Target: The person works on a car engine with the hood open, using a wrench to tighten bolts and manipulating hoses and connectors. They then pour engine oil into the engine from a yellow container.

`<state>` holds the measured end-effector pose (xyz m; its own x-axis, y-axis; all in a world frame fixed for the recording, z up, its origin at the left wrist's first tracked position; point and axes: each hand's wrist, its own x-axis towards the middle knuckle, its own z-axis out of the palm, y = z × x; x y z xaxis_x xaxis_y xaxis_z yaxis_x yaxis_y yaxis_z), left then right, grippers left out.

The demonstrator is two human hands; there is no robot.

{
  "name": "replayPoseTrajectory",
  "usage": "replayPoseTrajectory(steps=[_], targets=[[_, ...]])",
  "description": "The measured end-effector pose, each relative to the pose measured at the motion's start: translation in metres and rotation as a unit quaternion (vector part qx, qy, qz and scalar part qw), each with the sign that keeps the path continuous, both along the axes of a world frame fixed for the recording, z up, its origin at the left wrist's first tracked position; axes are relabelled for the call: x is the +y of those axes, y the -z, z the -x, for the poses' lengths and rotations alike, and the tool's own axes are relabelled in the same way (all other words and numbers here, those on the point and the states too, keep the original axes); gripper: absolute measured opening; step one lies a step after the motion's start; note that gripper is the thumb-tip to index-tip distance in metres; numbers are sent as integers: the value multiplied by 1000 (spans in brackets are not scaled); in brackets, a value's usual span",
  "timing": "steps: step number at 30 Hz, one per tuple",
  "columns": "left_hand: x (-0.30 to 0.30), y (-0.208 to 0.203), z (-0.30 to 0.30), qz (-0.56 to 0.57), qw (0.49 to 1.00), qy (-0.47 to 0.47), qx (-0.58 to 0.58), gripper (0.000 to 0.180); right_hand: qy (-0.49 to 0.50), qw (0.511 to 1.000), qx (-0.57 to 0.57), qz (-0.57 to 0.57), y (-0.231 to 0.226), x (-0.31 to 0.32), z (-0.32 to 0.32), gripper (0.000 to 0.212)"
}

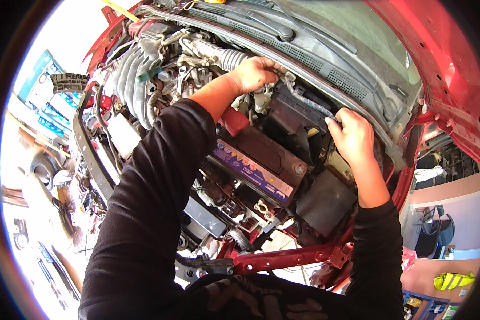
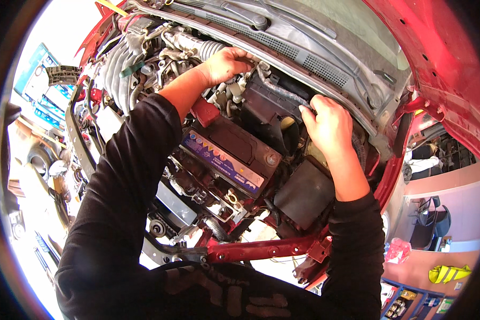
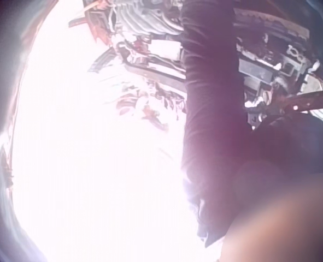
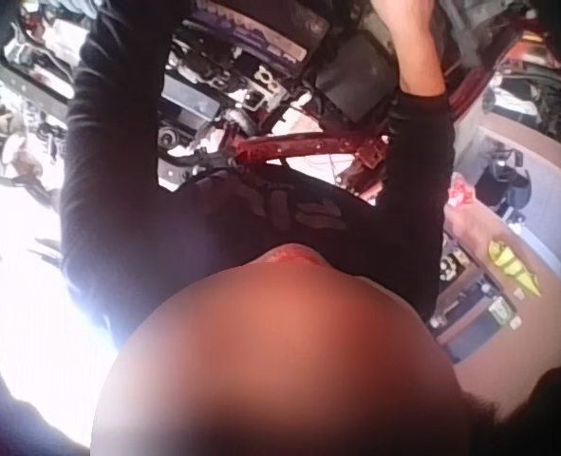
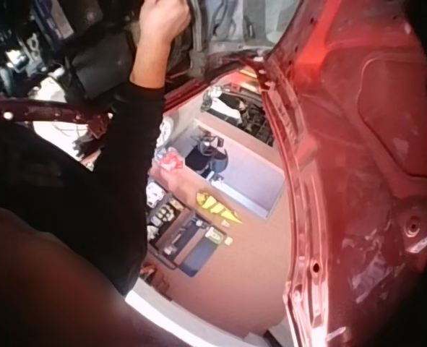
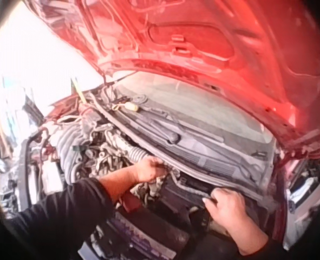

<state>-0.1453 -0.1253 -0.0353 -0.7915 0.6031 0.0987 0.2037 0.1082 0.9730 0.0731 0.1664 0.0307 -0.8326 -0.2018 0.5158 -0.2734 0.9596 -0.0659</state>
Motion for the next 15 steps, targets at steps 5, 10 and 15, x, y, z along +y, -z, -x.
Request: replayPoseTrajectory(steps=[5,10,15], targets=[[5,11,1,-6,998,-20,58,45,-11,1000,17,5,1,-1,0,32],[9,-2,-11,11,999,-48,20,51,3,1000,9,18,3,-1,0,31],[17,-16,-24,16,996,-85,-24,51,-17,999,23,30,3,-1,0,33]])
